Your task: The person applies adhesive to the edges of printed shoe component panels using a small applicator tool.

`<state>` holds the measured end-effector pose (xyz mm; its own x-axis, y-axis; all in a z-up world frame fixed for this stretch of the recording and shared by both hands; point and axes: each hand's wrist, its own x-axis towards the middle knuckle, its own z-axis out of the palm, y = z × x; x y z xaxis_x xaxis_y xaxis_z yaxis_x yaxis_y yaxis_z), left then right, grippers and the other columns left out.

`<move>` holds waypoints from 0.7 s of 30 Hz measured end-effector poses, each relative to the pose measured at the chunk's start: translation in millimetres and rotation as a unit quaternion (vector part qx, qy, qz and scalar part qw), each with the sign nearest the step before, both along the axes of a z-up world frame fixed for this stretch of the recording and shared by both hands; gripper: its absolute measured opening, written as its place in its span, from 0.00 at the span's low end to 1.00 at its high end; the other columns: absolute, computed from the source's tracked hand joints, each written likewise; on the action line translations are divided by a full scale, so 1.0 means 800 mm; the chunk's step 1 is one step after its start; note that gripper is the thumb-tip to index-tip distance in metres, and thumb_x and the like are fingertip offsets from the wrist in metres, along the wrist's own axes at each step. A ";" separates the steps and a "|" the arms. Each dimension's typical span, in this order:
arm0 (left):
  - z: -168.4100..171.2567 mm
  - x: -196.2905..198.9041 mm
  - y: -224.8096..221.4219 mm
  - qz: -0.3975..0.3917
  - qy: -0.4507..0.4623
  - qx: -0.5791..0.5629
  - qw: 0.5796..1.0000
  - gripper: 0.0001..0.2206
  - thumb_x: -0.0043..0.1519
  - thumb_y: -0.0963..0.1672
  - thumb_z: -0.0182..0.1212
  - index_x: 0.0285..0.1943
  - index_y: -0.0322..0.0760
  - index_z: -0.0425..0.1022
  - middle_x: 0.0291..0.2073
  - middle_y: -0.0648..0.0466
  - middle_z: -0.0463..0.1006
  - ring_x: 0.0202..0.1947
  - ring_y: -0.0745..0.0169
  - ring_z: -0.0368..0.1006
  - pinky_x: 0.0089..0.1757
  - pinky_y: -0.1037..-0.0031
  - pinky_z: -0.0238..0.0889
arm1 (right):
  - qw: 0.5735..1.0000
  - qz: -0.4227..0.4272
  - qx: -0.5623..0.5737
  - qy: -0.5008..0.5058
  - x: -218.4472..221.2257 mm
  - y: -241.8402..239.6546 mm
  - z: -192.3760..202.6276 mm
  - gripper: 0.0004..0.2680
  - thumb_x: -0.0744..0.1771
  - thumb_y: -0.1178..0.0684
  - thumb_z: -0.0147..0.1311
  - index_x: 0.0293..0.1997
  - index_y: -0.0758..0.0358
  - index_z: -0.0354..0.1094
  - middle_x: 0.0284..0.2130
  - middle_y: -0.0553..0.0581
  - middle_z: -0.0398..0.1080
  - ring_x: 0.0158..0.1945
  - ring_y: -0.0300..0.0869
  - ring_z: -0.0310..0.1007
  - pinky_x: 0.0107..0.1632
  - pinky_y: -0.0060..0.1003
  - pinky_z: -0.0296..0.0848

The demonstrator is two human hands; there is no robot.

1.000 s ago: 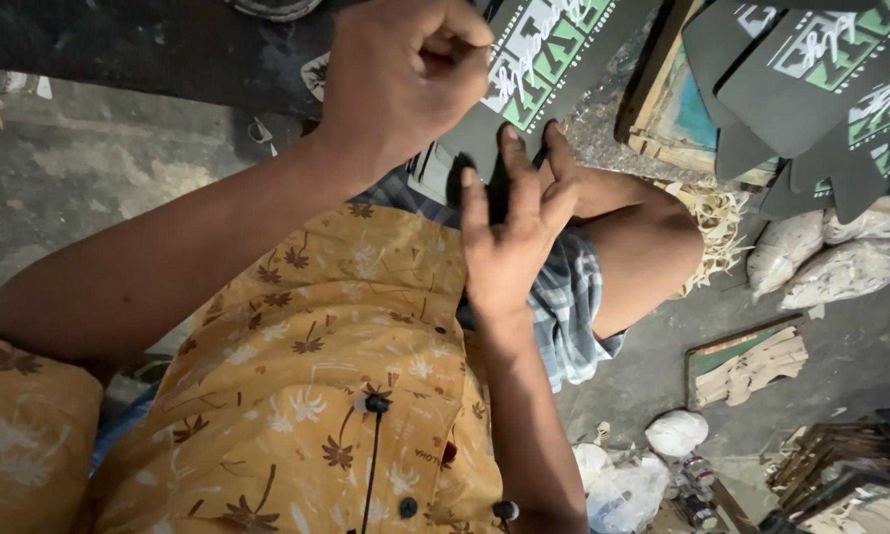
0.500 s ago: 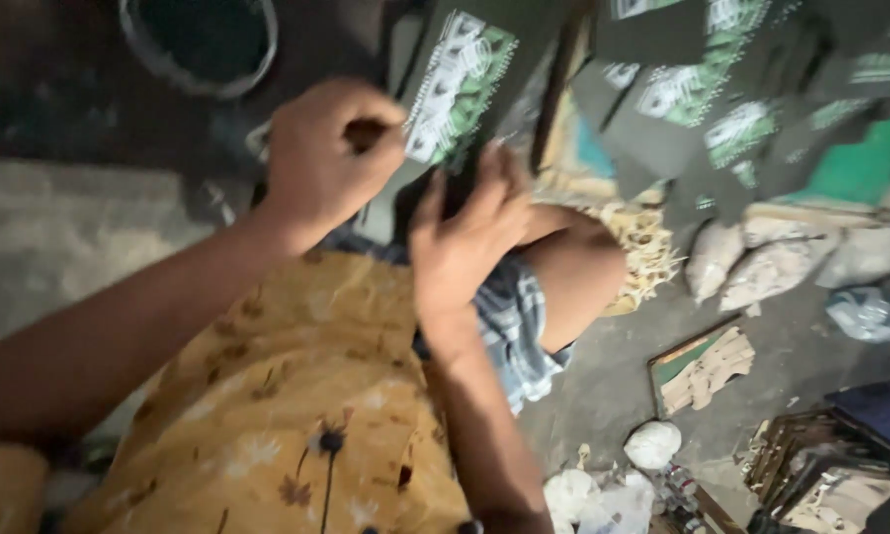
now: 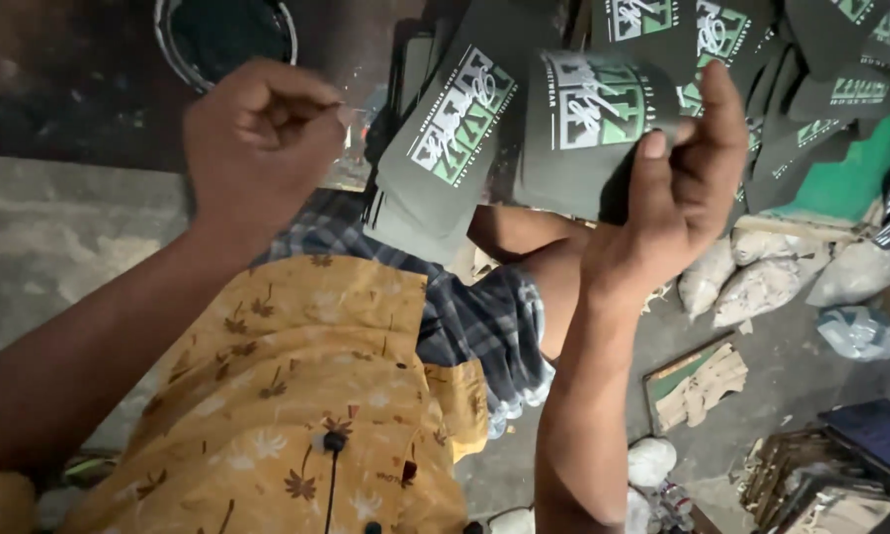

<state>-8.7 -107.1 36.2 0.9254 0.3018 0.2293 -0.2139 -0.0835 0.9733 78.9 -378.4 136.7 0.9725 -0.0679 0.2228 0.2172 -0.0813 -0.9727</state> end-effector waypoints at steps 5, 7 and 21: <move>-0.001 -0.009 0.012 -0.004 0.022 -0.049 0.999 0.03 0.75 0.35 0.66 0.51 0.28 0.75 0.34 0.52 0.79 0.31 0.78 0.74 0.33 0.84 0.65 | 0.993 0.018 0.098 -0.056 -0.025 0.027 -0.026 0.17 0.74 0.70 0.52 0.74 0.70 0.56 0.39 0.52 0.64 0.40 0.35 0.60 0.48 0.27 0.61; -0.002 -0.005 0.014 -0.012 -0.011 -0.054 0.998 0.04 0.74 0.35 0.64 0.54 0.29 0.75 0.32 0.52 0.79 0.28 0.77 0.74 0.30 0.84 0.66 | 0.990 -0.083 -0.061 0.093 -0.041 0.044 -0.046 0.19 0.70 0.63 0.51 0.72 0.69 0.59 0.38 0.49 0.68 0.37 0.32 0.63 0.41 0.26 0.63; 0.004 -0.019 0.003 0.002 0.052 0.038 0.998 0.06 0.71 0.40 0.70 0.50 0.32 0.78 0.41 0.51 0.82 0.42 0.71 0.78 0.42 0.76 0.73 | 0.939 -0.011 -0.331 0.092 -0.071 0.048 -0.097 0.09 0.68 0.56 0.61 0.50 0.67 0.66 0.34 0.59 0.73 0.37 0.49 0.73 0.41 0.41 0.72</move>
<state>-24.1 -104.6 39.2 0.9440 0.2914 0.1547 -0.1118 -0.1585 0.9810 21.8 -339.8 59.0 0.9987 0.0058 0.0514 0.0415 -0.6836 -0.7287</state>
